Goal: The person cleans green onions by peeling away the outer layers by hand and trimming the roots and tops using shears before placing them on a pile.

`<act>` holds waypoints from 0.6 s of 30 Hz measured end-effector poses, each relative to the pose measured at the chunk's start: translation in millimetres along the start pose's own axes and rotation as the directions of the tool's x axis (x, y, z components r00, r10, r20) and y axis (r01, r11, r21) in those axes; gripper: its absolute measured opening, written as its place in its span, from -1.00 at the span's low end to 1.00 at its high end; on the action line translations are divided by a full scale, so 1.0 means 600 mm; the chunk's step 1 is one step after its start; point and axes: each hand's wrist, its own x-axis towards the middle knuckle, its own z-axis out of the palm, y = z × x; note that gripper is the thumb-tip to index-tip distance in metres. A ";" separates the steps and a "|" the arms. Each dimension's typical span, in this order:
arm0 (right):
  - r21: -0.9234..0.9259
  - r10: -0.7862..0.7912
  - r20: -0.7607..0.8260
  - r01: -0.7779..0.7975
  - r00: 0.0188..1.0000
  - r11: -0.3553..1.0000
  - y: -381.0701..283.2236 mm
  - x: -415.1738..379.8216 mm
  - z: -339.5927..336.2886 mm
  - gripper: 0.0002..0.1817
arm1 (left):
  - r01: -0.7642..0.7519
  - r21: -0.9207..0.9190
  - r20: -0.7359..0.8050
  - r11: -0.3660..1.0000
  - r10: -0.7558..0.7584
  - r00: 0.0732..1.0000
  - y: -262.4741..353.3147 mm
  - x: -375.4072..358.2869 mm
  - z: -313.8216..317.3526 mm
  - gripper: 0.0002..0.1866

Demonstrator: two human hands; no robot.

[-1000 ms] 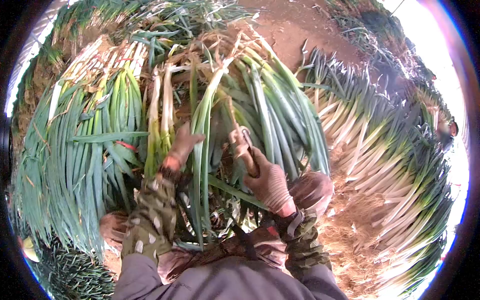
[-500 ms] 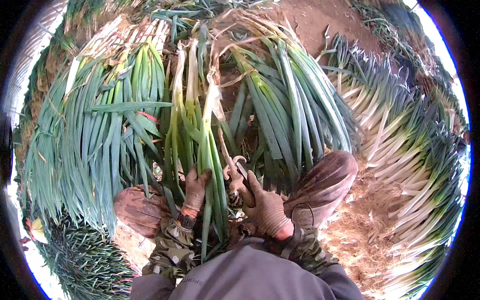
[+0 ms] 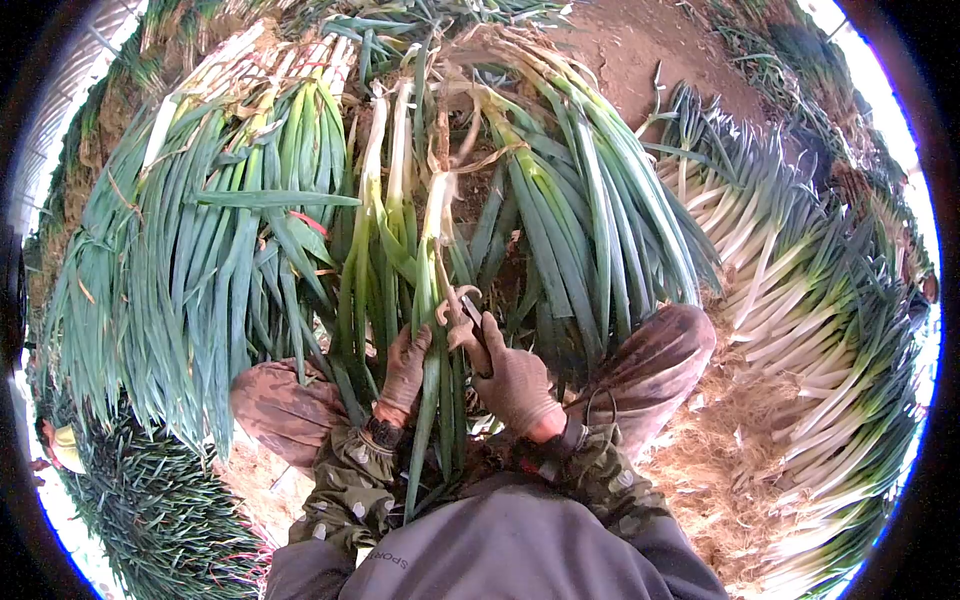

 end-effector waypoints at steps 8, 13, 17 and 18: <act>-0.035 -0.003 -0.146 -0.002 0.989 0.999 -0.003 0.101 0.008 -0.17 | -0.079 0.046 -0.016 0.996 0.080 0.997 -0.031 0.008 -0.024 -0.55; -0.091 0.013 -0.168 -0.029 0.986 0.995 0.001 0.180 -0.002 -0.17 | 0.020 0.030 0.000 0.999 -0.020 1.000 -0.077 0.025 -0.043 -0.48; -0.121 0.026 -0.153 -0.045 0.988 0.992 0.006 0.241 -0.016 -0.13 | -0.010 0.138 -0.046 0.990 0.016 0.999 -0.052 0.014 -0.026 -0.46; -0.131 0.032 -0.150 -0.052 0.988 0.990 0.006 0.254 -0.021 -0.13 | -0.022 0.100 -0.042 0.995 0.026 0.999 -0.083 0.021 -0.032 -0.46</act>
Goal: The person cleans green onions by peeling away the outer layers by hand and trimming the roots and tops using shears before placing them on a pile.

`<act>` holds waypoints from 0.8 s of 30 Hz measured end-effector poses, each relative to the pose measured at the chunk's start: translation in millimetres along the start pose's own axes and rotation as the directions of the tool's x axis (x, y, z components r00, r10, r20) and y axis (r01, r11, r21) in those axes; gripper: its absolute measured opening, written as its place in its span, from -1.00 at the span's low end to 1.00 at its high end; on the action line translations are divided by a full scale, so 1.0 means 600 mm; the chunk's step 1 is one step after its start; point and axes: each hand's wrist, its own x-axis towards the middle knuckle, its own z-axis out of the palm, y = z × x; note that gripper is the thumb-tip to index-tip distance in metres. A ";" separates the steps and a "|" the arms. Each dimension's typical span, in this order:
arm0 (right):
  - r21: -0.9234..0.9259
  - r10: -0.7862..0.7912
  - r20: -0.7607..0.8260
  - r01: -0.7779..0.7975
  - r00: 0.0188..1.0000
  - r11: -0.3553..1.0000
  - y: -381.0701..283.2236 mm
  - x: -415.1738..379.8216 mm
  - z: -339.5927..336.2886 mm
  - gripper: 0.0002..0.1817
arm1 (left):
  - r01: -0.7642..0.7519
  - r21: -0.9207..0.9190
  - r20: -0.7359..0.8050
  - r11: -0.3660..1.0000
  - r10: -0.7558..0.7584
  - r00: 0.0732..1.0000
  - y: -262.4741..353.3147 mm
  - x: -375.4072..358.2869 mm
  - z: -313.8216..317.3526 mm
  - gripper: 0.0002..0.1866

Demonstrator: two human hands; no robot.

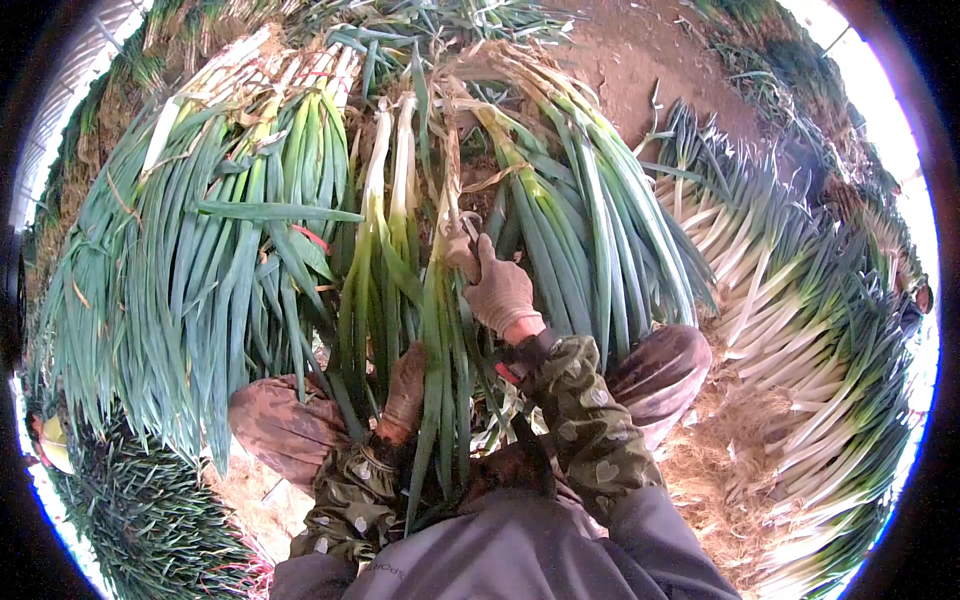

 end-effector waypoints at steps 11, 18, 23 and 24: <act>0.039 0.044 -0.066 -0.041 0.997 0.998 0.006 0.173 -0.013 -0.44 | 0.027 0.165 -0.004 0.986 -0.026 1.000 0.046 -0.004 0.005 -0.52; 0.048 0.064 -0.048 -0.062 0.997 0.997 0.015 0.244 -0.021 -0.50 | 0.016 0.174 -0.001 0.985 -0.017 1.000 0.113 -0.011 0.002 -0.57; 0.134 0.072 -0.049 -0.065 0.996 0.989 0.030 0.167 -0.023 -0.41 | -0.103 0.227 -0.002 0.969 0.106 0.994 0.158 -0.008 0.003 -0.61; 0.150 0.092 -0.027 -0.087 0.995 0.985 0.030 0.137 -0.032 -0.36 | -0.117 0.228 -0.005 0.967 0.121 0.993 0.168 -0.009 0.005 -0.60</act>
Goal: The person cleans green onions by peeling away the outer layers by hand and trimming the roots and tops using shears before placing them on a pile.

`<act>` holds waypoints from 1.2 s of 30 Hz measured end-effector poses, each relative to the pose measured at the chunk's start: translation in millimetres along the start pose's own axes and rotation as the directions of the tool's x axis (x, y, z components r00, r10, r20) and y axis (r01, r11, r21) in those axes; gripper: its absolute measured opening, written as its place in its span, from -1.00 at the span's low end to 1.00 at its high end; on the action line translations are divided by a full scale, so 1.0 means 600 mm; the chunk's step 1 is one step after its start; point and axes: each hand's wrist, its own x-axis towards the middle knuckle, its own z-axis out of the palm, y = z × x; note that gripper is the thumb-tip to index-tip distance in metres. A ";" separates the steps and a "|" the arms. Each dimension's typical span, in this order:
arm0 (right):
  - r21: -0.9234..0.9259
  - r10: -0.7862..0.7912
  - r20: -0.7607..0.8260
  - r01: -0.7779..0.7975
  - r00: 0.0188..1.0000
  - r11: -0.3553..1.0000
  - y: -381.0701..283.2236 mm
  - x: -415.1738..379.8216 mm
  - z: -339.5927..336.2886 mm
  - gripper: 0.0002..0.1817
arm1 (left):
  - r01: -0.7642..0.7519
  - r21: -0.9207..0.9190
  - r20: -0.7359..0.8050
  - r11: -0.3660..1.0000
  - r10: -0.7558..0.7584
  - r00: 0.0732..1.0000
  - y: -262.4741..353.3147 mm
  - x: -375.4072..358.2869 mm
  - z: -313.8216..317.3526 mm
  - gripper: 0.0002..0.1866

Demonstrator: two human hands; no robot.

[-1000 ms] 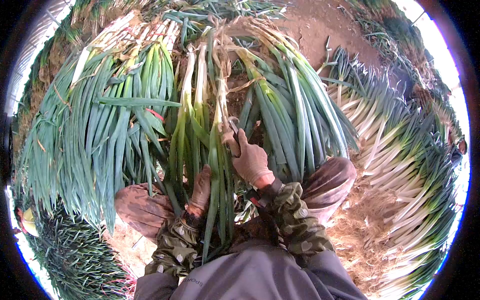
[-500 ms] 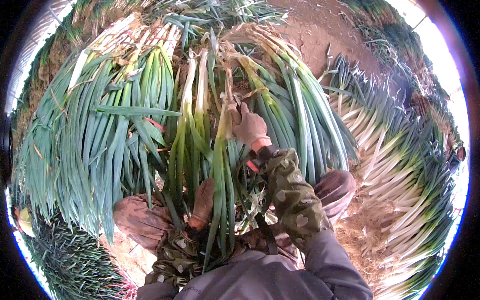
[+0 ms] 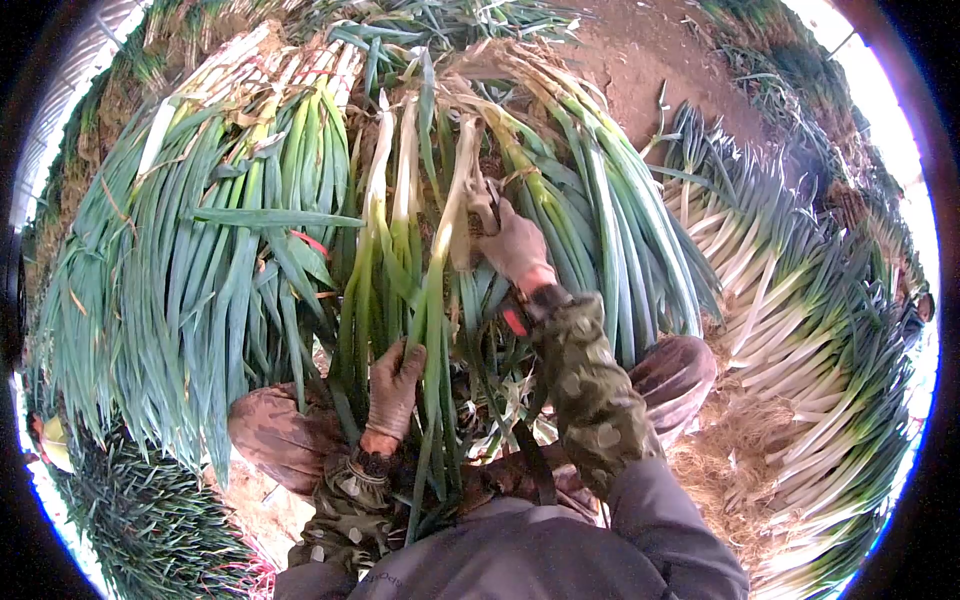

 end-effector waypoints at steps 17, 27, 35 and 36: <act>0.097 -0.130 0.218 0.111 0.967 0.989 0.034 -0.427 -0.039 -0.05 | 0.368 -0.339 0.218 0.866 -0.309 0.926 -0.013 0.007 0.005 -0.50; 0.098 -0.225 0.183 0.210 0.957 0.973 0.027 -0.404 -0.034 -0.05 | 0.280 -0.314 0.207 0.907 -0.222 0.953 -0.020 -0.005 -0.009 -0.65; -0.012 -0.164 0.053 0.165 0.985 0.986 0.021 -0.218 -0.006 -0.20 | 0.274 -0.296 0.111 0.915 -0.252 0.961 0.014 -0.012 0.003 -0.77; 0.015 -0.161 0.025 0.161 0.987 0.987 0.018 -0.192 -0.008 -0.27 | 0.240 -0.224 0.081 0.945 -0.227 0.970 0.006 -0.009 -0.001 -0.76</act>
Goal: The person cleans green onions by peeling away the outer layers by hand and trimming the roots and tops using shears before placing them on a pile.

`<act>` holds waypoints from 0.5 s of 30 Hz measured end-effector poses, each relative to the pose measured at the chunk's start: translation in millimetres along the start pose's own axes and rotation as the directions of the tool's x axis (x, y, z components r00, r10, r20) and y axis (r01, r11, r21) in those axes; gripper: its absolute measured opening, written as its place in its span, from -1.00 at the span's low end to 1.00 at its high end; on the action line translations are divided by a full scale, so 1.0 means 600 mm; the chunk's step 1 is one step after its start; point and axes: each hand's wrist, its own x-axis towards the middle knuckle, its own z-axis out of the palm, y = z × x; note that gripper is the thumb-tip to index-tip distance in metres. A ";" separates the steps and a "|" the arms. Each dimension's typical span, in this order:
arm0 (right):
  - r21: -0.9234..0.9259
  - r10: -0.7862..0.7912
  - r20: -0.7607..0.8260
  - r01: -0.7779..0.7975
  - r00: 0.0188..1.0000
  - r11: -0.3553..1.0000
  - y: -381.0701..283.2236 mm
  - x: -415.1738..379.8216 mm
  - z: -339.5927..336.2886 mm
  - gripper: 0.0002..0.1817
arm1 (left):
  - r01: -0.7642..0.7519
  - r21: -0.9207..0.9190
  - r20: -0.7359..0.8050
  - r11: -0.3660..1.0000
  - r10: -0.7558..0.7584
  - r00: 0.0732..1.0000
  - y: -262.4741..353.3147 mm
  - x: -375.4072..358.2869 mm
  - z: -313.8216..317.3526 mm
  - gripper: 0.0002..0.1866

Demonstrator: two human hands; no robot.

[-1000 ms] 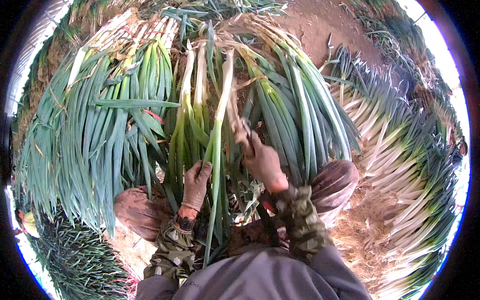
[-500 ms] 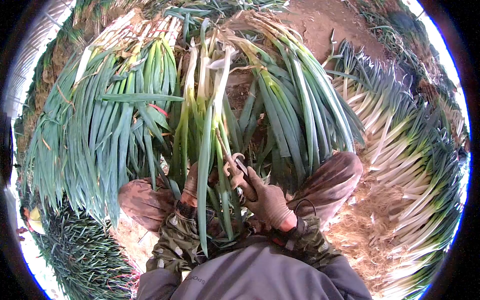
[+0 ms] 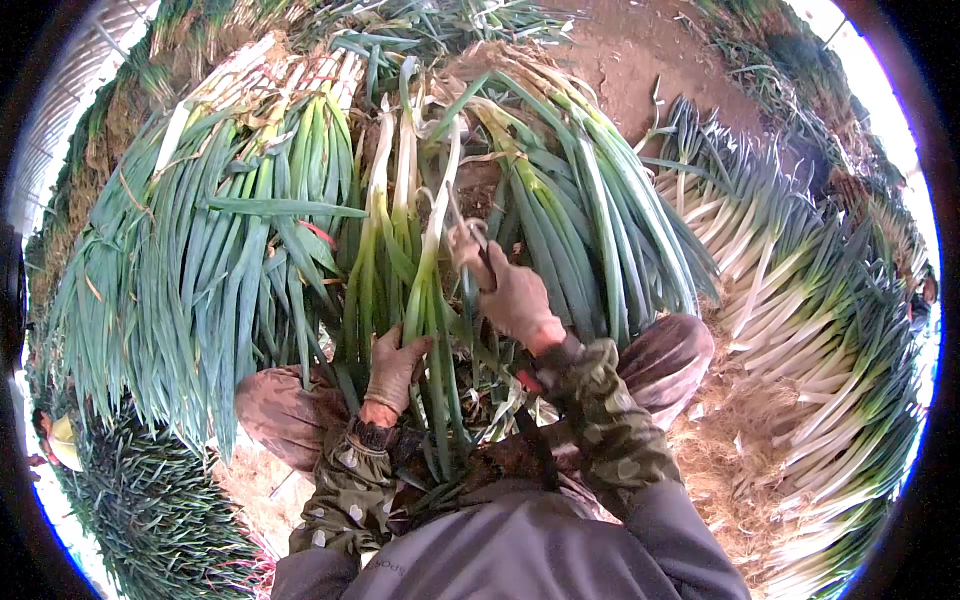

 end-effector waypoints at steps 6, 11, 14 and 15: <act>0.019 0.080 0.036 -0.081 0.996 0.997 -0.010 0.119 -0.034 -0.25 | -0.193 0.470 -0.103 0.861 0.271 0.957 0.006 0.004 -0.034 -0.66; -0.015 0.021 0.040 -0.021 0.999 1.000 -0.005 0.138 -0.037 -0.34 | -0.228 0.639 -0.130 0.735 0.395 0.909 -0.022 0.013 -0.046 -0.65; 0.112 0.090 0.050 -0.095 0.995 0.989 -0.017 0.083 -0.056 -0.25 | -0.208 0.683 -0.113 0.700 0.383 0.917 -0.006 0.002 -0.034 -0.63; 0.060 0.045 0.026 -0.046 0.999 0.997 -0.002 0.071 -0.041 -0.28 | -0.204 0.708 -0.100 0.676 0.381 0.919 -0.004 0.000 -0.031 -0.62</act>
